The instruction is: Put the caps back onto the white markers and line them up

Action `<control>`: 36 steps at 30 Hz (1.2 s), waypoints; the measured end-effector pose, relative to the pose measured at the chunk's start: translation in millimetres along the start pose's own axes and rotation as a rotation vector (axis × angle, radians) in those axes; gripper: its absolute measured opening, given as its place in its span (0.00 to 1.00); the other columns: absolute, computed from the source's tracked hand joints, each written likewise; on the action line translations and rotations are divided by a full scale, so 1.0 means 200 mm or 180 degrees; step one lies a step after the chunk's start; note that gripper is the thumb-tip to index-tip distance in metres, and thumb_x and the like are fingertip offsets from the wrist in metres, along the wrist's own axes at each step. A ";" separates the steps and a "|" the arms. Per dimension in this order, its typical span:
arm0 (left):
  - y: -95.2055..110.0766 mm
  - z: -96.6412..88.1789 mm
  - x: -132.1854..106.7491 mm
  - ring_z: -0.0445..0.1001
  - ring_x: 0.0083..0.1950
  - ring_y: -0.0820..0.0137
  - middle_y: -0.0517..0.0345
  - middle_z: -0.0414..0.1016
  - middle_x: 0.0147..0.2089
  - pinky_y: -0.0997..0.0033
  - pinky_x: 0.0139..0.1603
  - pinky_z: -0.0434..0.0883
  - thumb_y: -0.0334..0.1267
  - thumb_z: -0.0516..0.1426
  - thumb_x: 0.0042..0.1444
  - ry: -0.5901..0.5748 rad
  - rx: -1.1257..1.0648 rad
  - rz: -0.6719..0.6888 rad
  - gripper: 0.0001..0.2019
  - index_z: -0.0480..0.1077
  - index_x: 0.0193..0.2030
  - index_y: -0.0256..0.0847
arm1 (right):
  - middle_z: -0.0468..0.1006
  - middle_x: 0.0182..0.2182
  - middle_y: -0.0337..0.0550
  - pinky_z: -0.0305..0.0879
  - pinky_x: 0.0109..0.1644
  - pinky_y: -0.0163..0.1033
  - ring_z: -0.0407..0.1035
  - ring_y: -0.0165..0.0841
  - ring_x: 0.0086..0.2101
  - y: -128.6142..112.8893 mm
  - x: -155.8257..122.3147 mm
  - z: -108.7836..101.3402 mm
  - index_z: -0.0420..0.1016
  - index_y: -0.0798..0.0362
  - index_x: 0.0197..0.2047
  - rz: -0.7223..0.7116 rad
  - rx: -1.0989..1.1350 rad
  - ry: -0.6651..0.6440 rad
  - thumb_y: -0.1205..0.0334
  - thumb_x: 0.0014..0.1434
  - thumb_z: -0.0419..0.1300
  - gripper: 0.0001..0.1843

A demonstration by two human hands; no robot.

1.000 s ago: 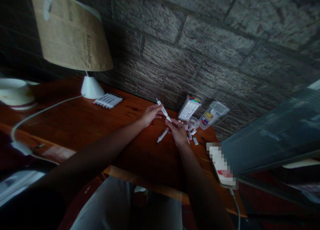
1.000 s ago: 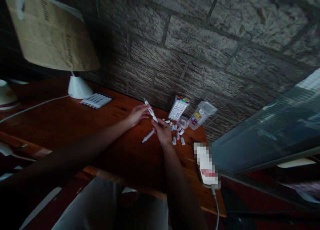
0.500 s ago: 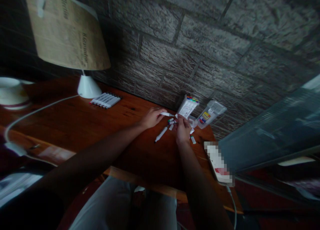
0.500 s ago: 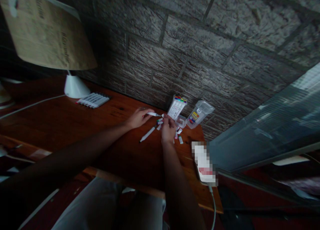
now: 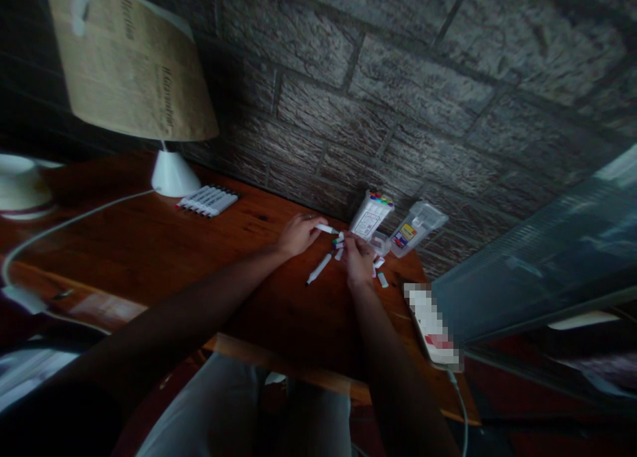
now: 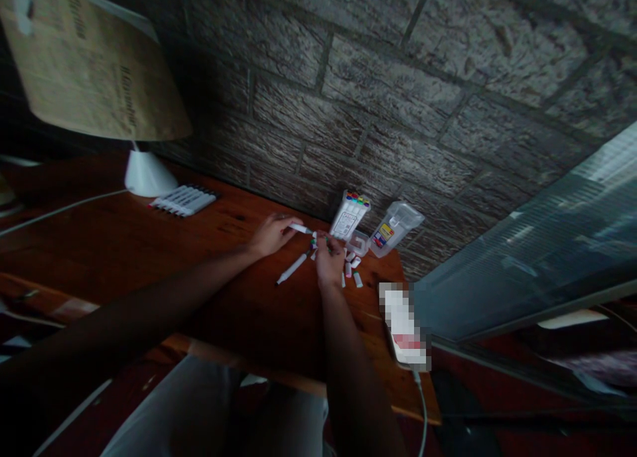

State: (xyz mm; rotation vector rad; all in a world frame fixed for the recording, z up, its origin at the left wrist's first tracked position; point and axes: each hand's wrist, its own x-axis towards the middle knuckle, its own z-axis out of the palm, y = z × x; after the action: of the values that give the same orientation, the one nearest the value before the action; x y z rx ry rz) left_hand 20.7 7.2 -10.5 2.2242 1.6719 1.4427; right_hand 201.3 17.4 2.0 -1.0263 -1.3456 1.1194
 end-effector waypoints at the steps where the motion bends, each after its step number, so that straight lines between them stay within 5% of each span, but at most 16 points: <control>1: 0.00 0.00 0.00 0.80 0.49 0.63 0.55 0.83 0.47 0.62 0.57 0.71 0.28 0.57 0.61 -0.0008 0.0007 0.0032 0.12 0.78 0.46 0.45 | 0.74 0.23 0.35 0.57 0.27 0.35 0.63 0.29 0.24 -0.01 -0.01 0.00 0.81 0.52 0.38 -0.0027 -0.0030 0.0044 0.40 0.51 0.64 0.23; 7: 0.00 -0.02 0.01 0.79 0.47 0.63 0.55 0.83 0.43 0.62 0.54 0.71 0.27 0.58 0.58 0.0135 0.0056 0.0258 0.10 0.77 0.42 0.44 | 0.67 0.16 0.34 0.53 0.26 0.36 0.58 0.27 0.20 -0.04 -0.04 0.01 0.76 0.52 0.23 -0.0070 -0.0401 -0.0187 0.32 0.54 0.64 0.29; 15: 0.02 -0.05 0.02 0.79 0.49 0.62 0.53 0.82 0.43 0.61 0.55 0.72 0.28 0.57 0.60 0.0276 0.0140 0.0500 0.08 0.76 0.40 0.43 | 0.74 0.20 0.38 0.54 0.24 0.37 0.61 0.28 0.20 -0.02 -0.05 0.02 0.83 0.52 0.31 -0.0038 -0.0398 -0.0300 0.31 0.55 0.62 0.30; 22: 0.06 -0.05 0.01 0.79 0.52 0.61 0.51 0.82 0.47 0.59 0.58 0.72 0.28 0.57 0.62 0.0227 0.0024 0.0671 0.08 0.76 0.41 0.43 | 0.60 0.13 0.32 0.45 0.21 0.36 0.51 0.25 0.17 -0.05 -0.06 0.02 0.73 0.51 0.22 0.0099 -0.0156 -0.0511 0.30 0.53 0.64 0.31; 28: 0.11 -0.02 0.01 0.77 0.59 0.65 0.54 0.81 0.53 0.54 0.71 0.66 0.25 0.55 0.63 0.0118 -0.0137 0.0994 0.11 0.75 0.45 0.44 | 0.73 0.25 0.33 0.45 0.21 0.34 0.53 0.23 0.18 -0.08 -0.06 0.04 0.76 0.50 0.34 0.0457 0.0470 -0.0971 0.36 0.46 0.70 0.26; 33: 0.14 -0.03 0.01 0.67 0.71 0.59 0.48 0.74 0.64 0.47 0.73 0.62 0.25 0.56 0.61 0.0702 0.0045 0.1090 0.16 0.73 0.54 0.42 | 0.75 0.27 0.30 0.49 0.22 0.31 0.56 0.21 0.20 -0.10 -0.05 0.02 0.73 0.49 0.36 0.0799 0.1257 -0.0727 0.48 0.45 0.74 0.21; 36: 0.15 -0.03 0.01 0.67 0.70 0.57 0.46 0.72 0.64 0.48 0.71 0.65 0.27 0.57 0.61 0.0838 0.0107 0.0907 0.18 0.72 0.57 0.42 | 0.79 0.29 0.32 0.53 0.24 0.28 0.59 0.21 0.22 -0.12 -0.04 0.01 0.70 0.50 0.36 0.0945 0.1686 -0.0567 0.56 0.47 0.73 0.19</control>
State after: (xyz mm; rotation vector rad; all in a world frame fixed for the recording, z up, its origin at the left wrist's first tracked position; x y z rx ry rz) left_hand 40.2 -7.0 8.8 2.4656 1.4934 1.8571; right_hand 200.6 4.5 24.1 -0.7555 -0.9614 1.7118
